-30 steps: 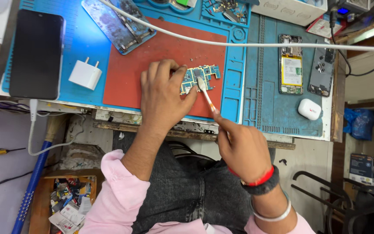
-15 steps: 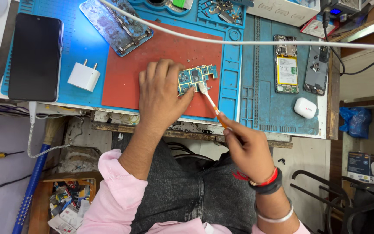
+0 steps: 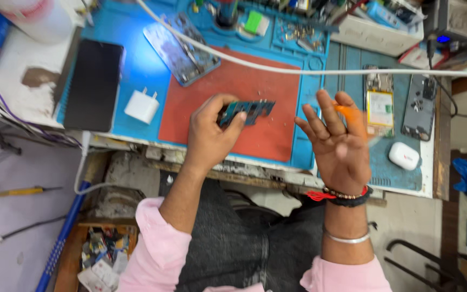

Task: The person cleans a mobile phone motherboard using a brush and then manipulates small components on the board using tweezers.

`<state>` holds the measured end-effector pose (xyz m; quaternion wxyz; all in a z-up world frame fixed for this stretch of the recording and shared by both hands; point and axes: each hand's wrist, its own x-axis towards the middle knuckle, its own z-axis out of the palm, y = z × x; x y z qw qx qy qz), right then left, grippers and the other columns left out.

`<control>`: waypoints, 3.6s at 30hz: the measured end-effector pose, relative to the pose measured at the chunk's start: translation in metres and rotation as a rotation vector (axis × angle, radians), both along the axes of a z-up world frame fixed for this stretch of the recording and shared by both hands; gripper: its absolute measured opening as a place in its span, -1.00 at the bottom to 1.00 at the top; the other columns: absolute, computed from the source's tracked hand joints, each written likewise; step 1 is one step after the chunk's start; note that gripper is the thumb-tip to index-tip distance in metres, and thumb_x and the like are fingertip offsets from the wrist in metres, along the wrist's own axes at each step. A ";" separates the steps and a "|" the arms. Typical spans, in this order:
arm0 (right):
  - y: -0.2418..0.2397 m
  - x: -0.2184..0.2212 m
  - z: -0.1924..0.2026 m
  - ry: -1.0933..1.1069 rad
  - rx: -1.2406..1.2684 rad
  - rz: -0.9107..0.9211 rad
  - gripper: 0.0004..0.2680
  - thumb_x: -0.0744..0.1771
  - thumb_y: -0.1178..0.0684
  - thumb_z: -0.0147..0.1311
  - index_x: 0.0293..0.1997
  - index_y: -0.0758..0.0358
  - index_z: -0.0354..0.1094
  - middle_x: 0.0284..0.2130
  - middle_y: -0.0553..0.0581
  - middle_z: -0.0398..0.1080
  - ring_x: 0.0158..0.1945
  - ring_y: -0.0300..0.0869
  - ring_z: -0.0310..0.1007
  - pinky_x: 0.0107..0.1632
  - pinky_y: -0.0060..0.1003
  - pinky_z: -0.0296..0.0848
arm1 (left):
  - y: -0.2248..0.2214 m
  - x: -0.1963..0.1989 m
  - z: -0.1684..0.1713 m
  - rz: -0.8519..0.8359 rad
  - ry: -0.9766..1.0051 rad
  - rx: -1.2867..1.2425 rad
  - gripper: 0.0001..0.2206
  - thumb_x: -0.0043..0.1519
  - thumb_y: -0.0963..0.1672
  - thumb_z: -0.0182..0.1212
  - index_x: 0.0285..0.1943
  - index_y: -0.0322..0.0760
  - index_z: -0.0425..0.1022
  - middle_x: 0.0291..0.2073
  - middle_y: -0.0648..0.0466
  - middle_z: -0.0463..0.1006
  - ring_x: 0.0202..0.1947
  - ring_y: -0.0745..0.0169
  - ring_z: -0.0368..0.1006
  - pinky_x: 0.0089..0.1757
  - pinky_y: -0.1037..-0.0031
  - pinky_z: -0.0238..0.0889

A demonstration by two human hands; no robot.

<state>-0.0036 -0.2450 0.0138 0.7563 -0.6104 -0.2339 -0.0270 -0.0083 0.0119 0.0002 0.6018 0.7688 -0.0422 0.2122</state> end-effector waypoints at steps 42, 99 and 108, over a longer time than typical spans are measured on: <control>0.045 0.025 0.021 -0.531 -0.718 0.093 -0.64 0.44 -0.13 -0.11 0.33 0.26 0.32 0.33 0.24 0.34 0.49 0.28 0.17 0.51 0.11 0.15 | 0.007 0.020 -0.001 -0.033 0.229 -0.599 -0.73 0.33 -0.17 0.22 0.15 -0.41 0.38 -0.19 0.04 0.54 -0.28 0.33 0.58 -0.36 0.44 0.60; 0.004 0.135 -0.016 -0.090 -0.203 0.349 -0.90 0.32 0.17 0.30 -0.27 0.41 0.49 -0.32 0.19 0.50 -0.20 -0.15 0.45 -0.07 -0.30 0.42 | -0.007 0.037 -0.012 -0.292 0.198 -0.554 -0.72 0.38 -0.11 0.22 0.17 -0.42 0.52 -0.19 0.18 0.62 -0.21 0.58 0.45 -0.18 0.67 0.36; 0.012 0.133 -0.010 0.161 0.034 0.229 -0.90 0.31 0.17 0.26 -0.20 0.40 0.50 -0.38 0.14 0.45 -0.40 -0.25 0.34 -0.28 -0.34 0.31 | -0.006 0.035 -0.009 -0.222 0.282 -0.499 -0.71 0.37 -0.14 0.25 0.20 -0.46 0.55 -0.28 0.10 0.52 -0.32 0.48 0.29 -0.28 0.62 0.20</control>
